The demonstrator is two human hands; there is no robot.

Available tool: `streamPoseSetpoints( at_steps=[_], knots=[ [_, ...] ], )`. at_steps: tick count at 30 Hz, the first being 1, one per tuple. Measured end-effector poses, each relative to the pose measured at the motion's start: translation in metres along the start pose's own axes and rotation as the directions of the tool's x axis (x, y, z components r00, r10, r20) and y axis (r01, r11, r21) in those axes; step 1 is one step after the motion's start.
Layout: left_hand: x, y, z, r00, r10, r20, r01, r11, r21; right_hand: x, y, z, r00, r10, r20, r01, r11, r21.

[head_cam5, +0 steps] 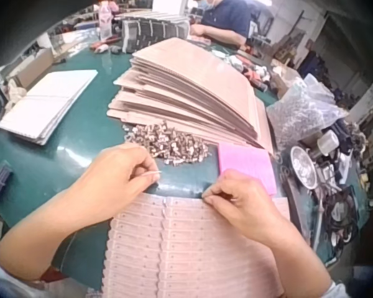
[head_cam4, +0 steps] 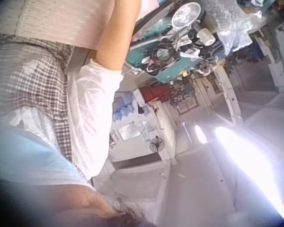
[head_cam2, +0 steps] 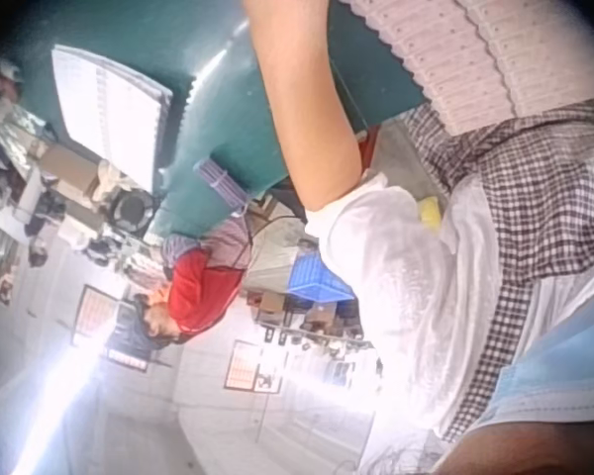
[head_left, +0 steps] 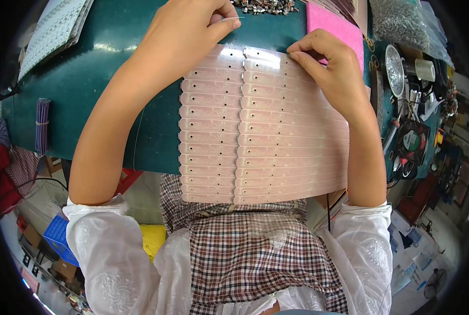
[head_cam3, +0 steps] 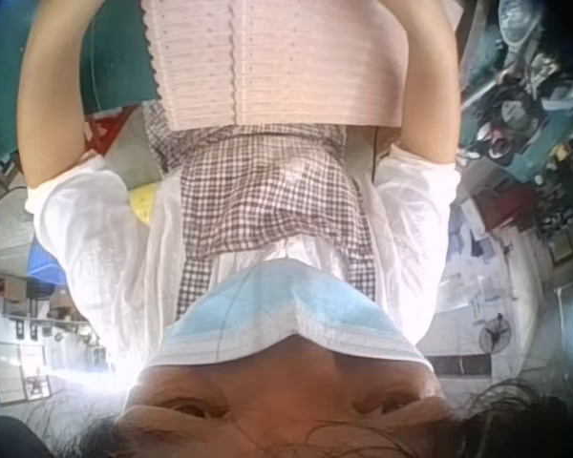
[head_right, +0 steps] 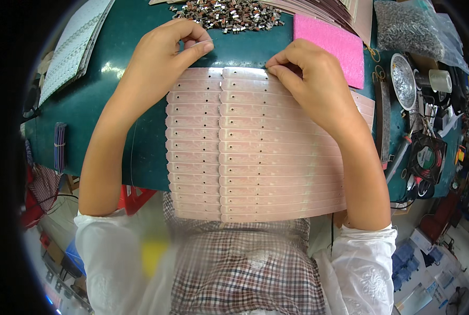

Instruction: The person assembles electrical components onto LED strip panels, then solders them in place with a soldering iron.

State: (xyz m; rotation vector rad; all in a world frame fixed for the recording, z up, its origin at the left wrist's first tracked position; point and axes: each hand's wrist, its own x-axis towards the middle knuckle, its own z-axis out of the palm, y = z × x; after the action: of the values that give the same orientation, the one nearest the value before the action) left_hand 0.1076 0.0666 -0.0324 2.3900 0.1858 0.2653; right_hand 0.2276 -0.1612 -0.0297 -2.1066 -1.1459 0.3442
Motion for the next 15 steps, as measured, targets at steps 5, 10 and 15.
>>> streamPoseSetpoints(
  at_steps=[5, 10, 15],
  knots=[
    [-0.007, 0.006, -0.003, 1.000, 0.014, 0.025, -0.014, 1.000, -0.012, -0.001, -0.001, 0.003, 0.999, -0.050, -0.018, 0.049, 0.998, -0.043],
    [-0.014, 0.011, -0.002, 0.999, 0.016, 0.046, -0.017, 1.000, 0.002, -0.004, -0.004, 0.006, 0.993, -0.112, -0.046, 0.105, 0.986, -0.127],
    [-0.017, 0.010, -0.004, 0.996, 0.035, 0.080, -0.035, 0.999, 0.001, -0.004, -0.008, 0.009, 0.987, -0.162, -0.026, 0.151, 0.959, -0.240]
  ],
)
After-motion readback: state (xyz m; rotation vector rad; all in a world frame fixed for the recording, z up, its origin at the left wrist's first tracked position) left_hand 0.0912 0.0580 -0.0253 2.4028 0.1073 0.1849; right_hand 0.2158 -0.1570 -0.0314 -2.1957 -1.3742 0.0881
